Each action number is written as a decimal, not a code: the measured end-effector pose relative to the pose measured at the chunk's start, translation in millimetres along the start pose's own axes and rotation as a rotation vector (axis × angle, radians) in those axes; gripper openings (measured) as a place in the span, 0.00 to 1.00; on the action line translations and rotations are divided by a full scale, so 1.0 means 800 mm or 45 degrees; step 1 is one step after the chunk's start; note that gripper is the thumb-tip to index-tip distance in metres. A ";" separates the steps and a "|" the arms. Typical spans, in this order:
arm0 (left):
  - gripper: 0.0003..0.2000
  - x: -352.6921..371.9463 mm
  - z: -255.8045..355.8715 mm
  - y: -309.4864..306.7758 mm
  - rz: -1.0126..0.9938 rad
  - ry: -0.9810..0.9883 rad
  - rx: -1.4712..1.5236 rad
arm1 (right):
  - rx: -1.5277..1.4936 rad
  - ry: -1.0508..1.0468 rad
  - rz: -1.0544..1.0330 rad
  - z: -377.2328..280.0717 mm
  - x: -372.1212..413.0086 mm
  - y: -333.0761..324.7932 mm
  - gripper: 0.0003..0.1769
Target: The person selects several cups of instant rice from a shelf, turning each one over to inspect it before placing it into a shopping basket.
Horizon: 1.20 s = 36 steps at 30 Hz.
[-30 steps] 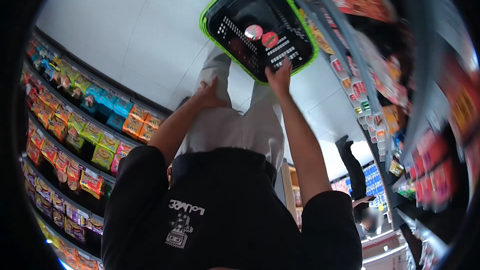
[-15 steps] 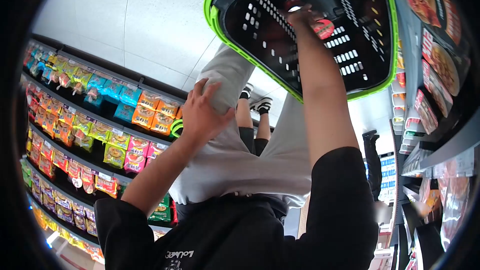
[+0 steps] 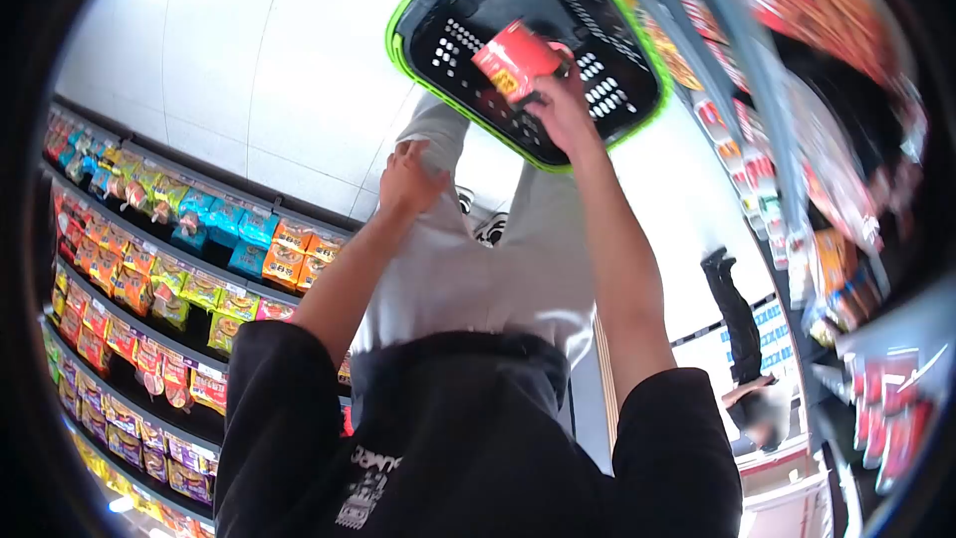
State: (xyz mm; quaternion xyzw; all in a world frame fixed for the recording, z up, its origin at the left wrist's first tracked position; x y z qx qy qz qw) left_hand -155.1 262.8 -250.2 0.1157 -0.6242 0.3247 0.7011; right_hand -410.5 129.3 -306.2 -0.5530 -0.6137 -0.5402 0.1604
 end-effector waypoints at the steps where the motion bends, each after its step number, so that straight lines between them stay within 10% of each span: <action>1: 0.40 0.009 0.008 0.001 0.040 0.059 0.048 | -0.132 -0.061 -0.203 -0.026 0.049 0.033 0.41; 5: 0.54 0.126 0.118 -0.045 -0.007 0.713 0.676 | -0.295 -0.166 -0.535 -0.111 0.225 0.124 0.49; 15: 0.66 0.562 0.371 -0.183 0.453 1.920 0.184 | -0.384 -0.306 -0.897 -0.232 0.519 0.269 0.40; 21: 0.71 0.648 0.428 -0.137 0.550 2.108 0.125 | -0.137 -0.331 -0.907 -0.278 0.633 0.244 0.50; 23: 0.72 0.640 0.429 -0.136 0.773 1.977 0.762 | -0.196 -0.444 -0.989 -0.276 0.665 0.241 0.43; 31: 0.69 0.694 0.490 -0.075 0.457 2.211 0.561 | -0.287 -1.169 -0.615 -0.324 0.758 0.207 0.35; 36: 0.61 0.743 0.500 -0.097 0.843 2.339 0.191 | -0.205 -1.175 -0.663 -0.342 0.774 0.223 0.41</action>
Point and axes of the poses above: each hand's wrist, its own x-axis away from the middle knuckle, its own y-axis out of the palm, z = x × y, the point moved 7 cm from there along -x, towards the middle knuckle, and after that the axes turned 12 degrees about -z, right-handed, at the moved point
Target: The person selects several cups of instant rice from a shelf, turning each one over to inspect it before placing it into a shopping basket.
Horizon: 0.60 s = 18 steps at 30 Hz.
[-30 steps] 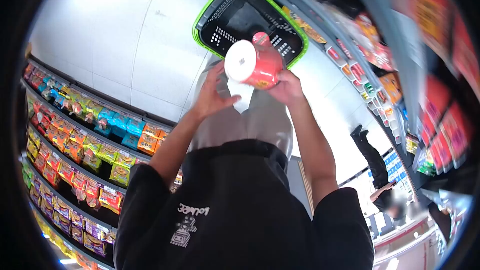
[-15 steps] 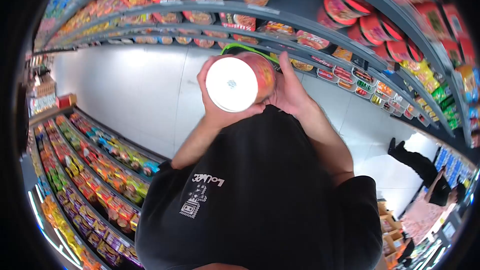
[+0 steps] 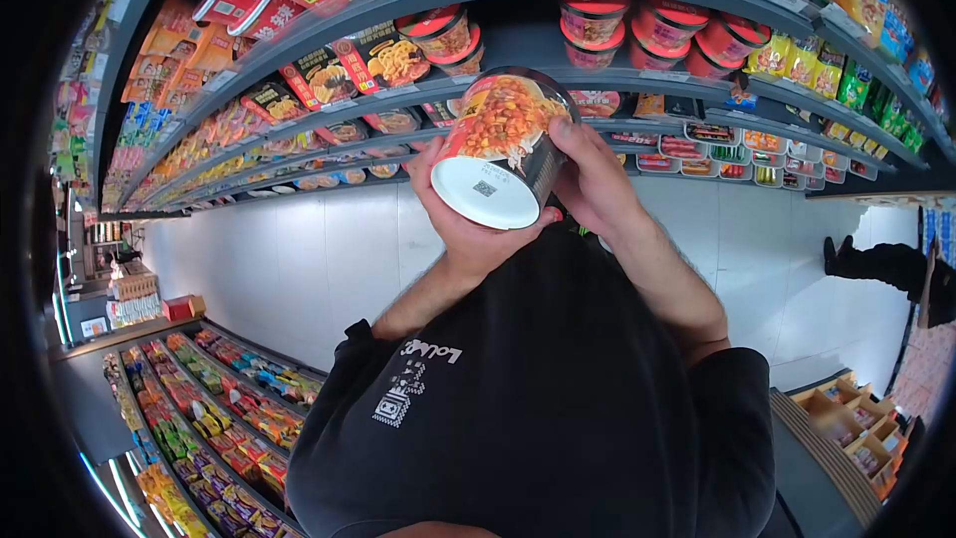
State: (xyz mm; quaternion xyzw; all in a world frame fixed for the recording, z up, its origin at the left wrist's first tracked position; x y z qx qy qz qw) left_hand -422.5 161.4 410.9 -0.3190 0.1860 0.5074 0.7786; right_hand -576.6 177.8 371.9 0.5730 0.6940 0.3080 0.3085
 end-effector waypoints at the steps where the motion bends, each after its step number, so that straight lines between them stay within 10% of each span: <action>1: 0.61 -0.003 0.005 -0.005 0.003 0.027 -0.081 | 0.064 0.020 -0.014 0.000 -0.003 0.004 0.45; 18: 0.61 -0.005 0.019 -0.029 0.192 0.240 -0.304 | -0.094 0.043 0.016 0.015 -0.023 0.035 0.33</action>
Point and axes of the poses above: each hand's wrist, its own x-axis away from the middle knuckle, its own y-axis out of the palm, z = x × y, the point moved 7 cm from there along -x, towards the middle knuckle, and after that the axes turned 12 degrees about -z, right-handed, at the moved point
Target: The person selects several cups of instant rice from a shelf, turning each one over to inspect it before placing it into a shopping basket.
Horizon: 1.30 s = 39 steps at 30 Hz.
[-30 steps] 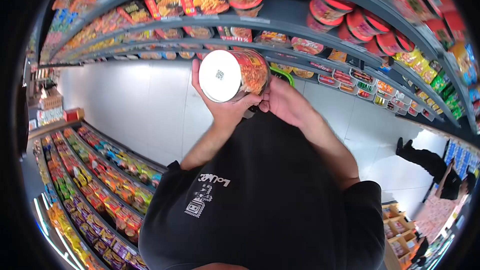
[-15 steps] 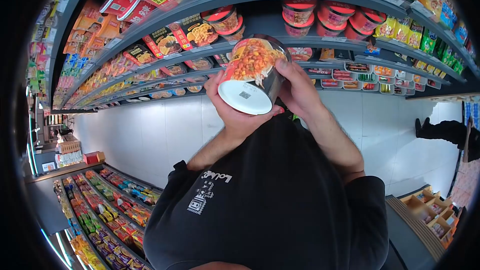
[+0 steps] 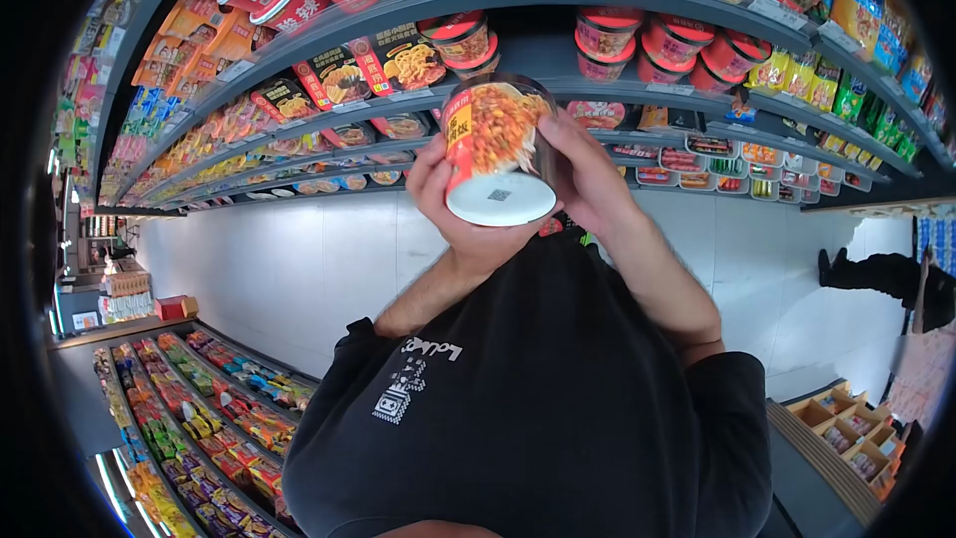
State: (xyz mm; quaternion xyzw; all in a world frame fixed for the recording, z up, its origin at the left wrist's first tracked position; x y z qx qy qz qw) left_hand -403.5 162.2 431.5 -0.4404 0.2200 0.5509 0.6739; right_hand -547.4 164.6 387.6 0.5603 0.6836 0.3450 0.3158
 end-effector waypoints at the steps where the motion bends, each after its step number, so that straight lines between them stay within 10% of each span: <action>1: 0.57 0.002 0.003 0.002 0.025 0.140 -0.085 | 0.075 -0.074 -0.040 -0.008 0.004 0.003 0.33; 6: 0.32 0.033 -0.006 0.015 -0.042 0.452 -0.058 | 0.191 -0.002 -0.065 -0.010 0.029 -0.013 0.47; 15: 0.32 0.063 -0.040 0.029 -0.262 0.374 -0.244 | 0.735 0.271 0.050 -0.035 -0.007 -0.045 0.49; 25: 0.45 0.153 -0.095 0.001 -0.509 -0.287 -0.139 | 2.303 -0.948 0.351 -0.076 -0.139 -0.121 0.43; 39: 0.48 0.258 -0.121 -0.081 -0.412 -0.827 -0.165 | 2.471 -0.679 0.359 -0.038 -0.186 -0.193 0.33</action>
Point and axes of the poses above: each hand's wrist, its own x-axis away from the middle knuckle, its own y-axis out of the palm, z = x × y, the point moved 7 cm from there along -x, towards the middle knuckle, and after that the axes turned 12 degrees about -z, right-handed, at the moved point
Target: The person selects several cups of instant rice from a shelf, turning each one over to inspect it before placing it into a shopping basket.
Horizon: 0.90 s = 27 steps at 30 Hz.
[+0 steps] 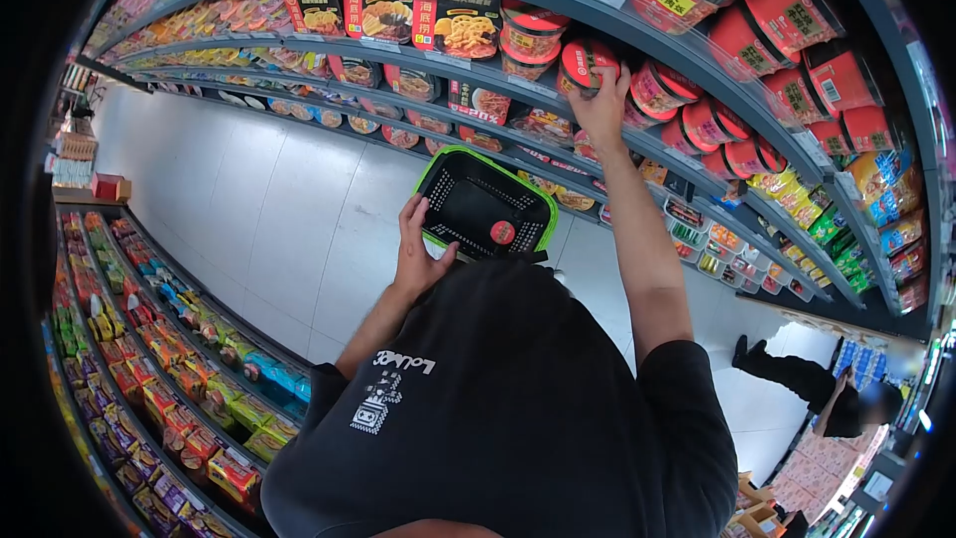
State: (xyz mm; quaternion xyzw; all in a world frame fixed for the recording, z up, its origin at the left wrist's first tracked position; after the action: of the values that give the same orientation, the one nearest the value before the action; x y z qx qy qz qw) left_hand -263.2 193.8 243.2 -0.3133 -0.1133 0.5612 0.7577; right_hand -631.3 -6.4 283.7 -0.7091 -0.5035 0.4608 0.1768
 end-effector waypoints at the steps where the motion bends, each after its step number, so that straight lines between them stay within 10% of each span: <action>1: 0.48 0.000 0.000 0.002 -0.014 0.002 0.013 | -0.010 0.072 -0.021 -0.001 0.002 0.002 0.32; 16: 0.48 0.016 -0.075 0.043 -0.062 -0.156 0.166 | 0.112 0.003 -0.241 -0.051 0.139 0.006 0.31; 27: 0.51 0.187 -0.290 0.219 -1.319 -1.220 0.028 | -0.048 0.676 -1.565 0.066 0.481 0.213 0.33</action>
State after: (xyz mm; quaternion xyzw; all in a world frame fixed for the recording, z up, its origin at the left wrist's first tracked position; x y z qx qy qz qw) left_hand -226.7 281.4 -69.1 0.0703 -0.5634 0.2056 0.7971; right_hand -554.6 246.4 -48.3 -0.3855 -0.7633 0.0772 0.5127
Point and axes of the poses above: each hand's wrist, its own x-axis away from the middle knuckle, its own y-axis out of the palm, z = x × y, the point moved 7 cm from there along -x, towards the middle knuckle, and after that the axes turned 12 degrees about -z, right-handed, at the moved point
